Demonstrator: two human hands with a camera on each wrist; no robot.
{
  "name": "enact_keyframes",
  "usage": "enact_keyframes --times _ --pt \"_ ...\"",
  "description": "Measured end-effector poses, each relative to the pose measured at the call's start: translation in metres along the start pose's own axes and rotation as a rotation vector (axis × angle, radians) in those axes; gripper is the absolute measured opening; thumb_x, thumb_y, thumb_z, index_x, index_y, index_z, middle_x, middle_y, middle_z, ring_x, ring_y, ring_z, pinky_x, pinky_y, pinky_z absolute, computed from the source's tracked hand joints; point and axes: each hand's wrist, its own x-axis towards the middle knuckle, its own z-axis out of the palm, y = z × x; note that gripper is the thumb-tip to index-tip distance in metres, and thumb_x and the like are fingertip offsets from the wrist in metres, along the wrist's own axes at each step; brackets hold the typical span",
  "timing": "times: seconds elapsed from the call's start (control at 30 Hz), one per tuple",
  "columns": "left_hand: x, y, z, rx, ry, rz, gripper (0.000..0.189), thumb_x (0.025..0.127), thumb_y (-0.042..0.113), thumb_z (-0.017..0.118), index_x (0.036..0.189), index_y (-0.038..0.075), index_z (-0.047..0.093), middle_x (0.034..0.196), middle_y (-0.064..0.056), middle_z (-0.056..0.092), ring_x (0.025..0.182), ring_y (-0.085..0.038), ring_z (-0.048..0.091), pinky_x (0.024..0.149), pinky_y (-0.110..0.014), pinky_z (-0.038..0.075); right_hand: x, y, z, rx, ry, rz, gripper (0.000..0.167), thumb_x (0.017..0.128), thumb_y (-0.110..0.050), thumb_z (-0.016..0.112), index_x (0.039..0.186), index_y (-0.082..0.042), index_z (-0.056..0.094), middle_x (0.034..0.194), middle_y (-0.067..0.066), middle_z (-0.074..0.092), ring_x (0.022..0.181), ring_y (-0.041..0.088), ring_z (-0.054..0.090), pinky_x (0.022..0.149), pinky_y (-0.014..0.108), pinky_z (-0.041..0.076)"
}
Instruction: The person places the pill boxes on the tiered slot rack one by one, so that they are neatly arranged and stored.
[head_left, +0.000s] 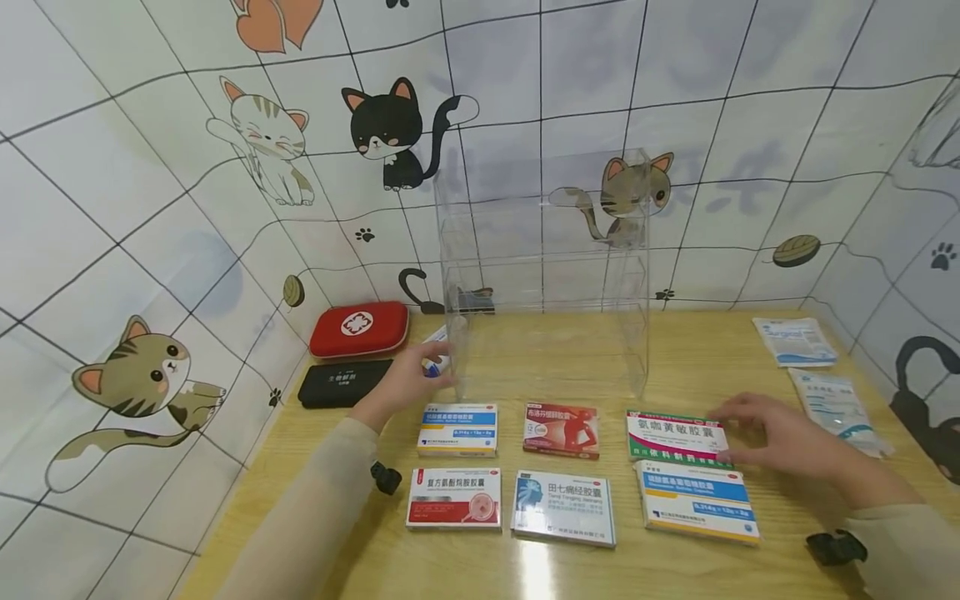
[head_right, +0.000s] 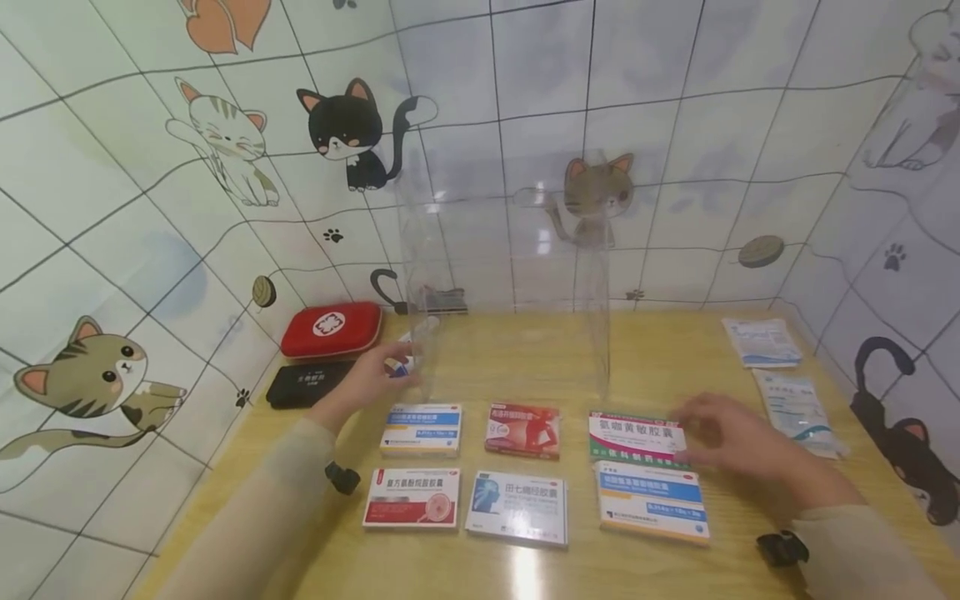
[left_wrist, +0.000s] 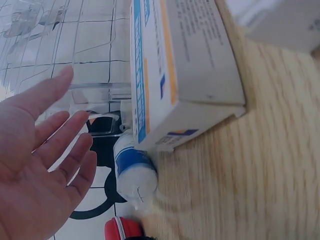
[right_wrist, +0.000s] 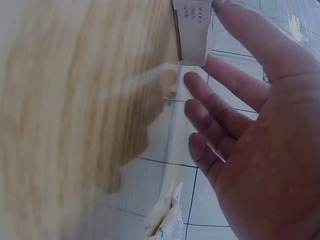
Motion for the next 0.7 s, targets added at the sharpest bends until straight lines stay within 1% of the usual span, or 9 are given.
enact_keyframes --times 0.07,0.13,0.23,0.33,0.37,0.43,0.53,0.63,0.7 --pt "0.000 -0.001 0.001 -0.010 0.003 0.007 0.059 0.088 0.030 0.084 0.142 0.025 0.061 0.132 0.000 0.066 0.116 -0.025 0.062 0.099 -0.047 0.056 0.000 -0.003 0.001 0.013 -0.019 0.011 0.068 0.074 -0.059 0.087 0.127 -0.018 0.073 0.129 0.018 0.064 0.121 0.047 0.057 0.097 0.070 0.044" --pt "0.000 -0.002 0.001 -0.022 0.006 0.014 0.061 0.088 0.029 0.084 0.143 0.023 0.060 0.132 -0.001 0.066 0.118 -0.026 0.062 0.101 -0.048 0.055 -0.001 -0.006 0.000 0.018 -0.026 0.014 0.068 0.074 -0.057 0.087 0.126 -0.017 0.072 0.130 0.019 0.064 0.121 0.046 0.056 0.097 0.069 0.044" --pt "0.000 -0.002 0.001 -0.024 0.013 0.020 0.062 0.088 0.029 0.083 0.144 0.021 0.059 0.132 -0.003 0.066 0.122 -0.027 0.061 0.104 -0.050 0.053 0.000 -0.009 -0.002 0.029 -0.012 0.020 0.065 0.075 -0.055 0.088 0.125 -0.017 0.070 0.123 0.009 0.068 0.113 0.032 0.061 0.096 0.052 0.051" --pt "0.001 -0.003 0.000 -0.020 0.029 0.020 0.060 0.088 0.029 0.083 0.143 0.020 0.060 0.133 -0.004 0.066 0.124 -0.027 0.061 0.106 -0.051 0.052 0.001 -0.012 -0.005 0.089 -0.005 0.063 0.062 0.078 -0.052 0.087 0.127 -0.019 0.067 0.114 0.000 0.070 0.098 0.013 0.062 0.083 0.029 0.054" --pt "0.001 -0.003 0.000 -0.019 0.032 0.025 0.060 0.089 0.029 0.083 0.143 0.020 0.060 0.134 -0.004 0.066 0.125 -0.027 0.060 0.106 -0.051 0.052 0.001 -0.013 -0.007 0.114 -0.003 0.086 0.061 0.079 -0.051 0.086 0.128 -0.019 0.067 0.113 0.000 0.070 0.095 0.010 0.063 0.079 0.024 0.054" --pt "0.002 -0.004 -0.001 -0.025 0.036 0.033 0.059 0.089 0.029 0.083 0.142 0.019 0.060 0.135 -0.005 0.066 0.126 -0.027 0.060 0.107 -0.052 0.052 0.001 -0.015 -0.010 0.161 0.001 0.125 0.056 0.085 -0.048 0.083 0.130 -0.019 0.066 0.115 0.004 0.072 0.093 0.007 0.064 0.076 0.021 0.054" --pt "0.004 -0.007 0.000 -0.045 0.025 0.041 0.058 0.090 0.029 0.082 0.142 0.018 0.060 0.136 -0.004 0.066 0.125 -0.025 0.060 0.106 -0.051 0.052 -0.002 -0.020 -0.017 0.197 0.042 0.177 0.046 0.092 -0.045 0.077 0.128 -0.020 0.067 0.120 0.010 0.072 0.094 0.008 0.067 0.075 0.024 0.055" --pt "0.006 -0.010 0.002 -0.067 0.014 0.033 0.056 0.090 0.030 0.081 0.142 0.019 0.061 0.135 -0.001 0.066 0.124 -0.024 0.060 0.105 -0.050 0.053 -0.006 -0.024 -0.025 0.197 0.127 0.192 0.038 0.096 -0.042 0.073 0.126 -0.020 0.069 0.119 0.014 0.072 0.091 -0.002 0.065 0.073 0.023 0.054" --pt "0.006 -0.010 0.004 -0.070 0.013 0.022 0.055 0.090 0.031 0.081 0.140 0.021 0.062 0.135 0.000 0.066 0.123 -0.024 0.060 0.104 -0.050 0.053 -0.006 -0.024 -0.032 0.195 0.206 0.181 0.035 0.096 -0.038 0.073 0.125 -0.019 0.070 0.116 0.017 0.073 0.088 -0.012 0.060 0.070 0.019 0.054"
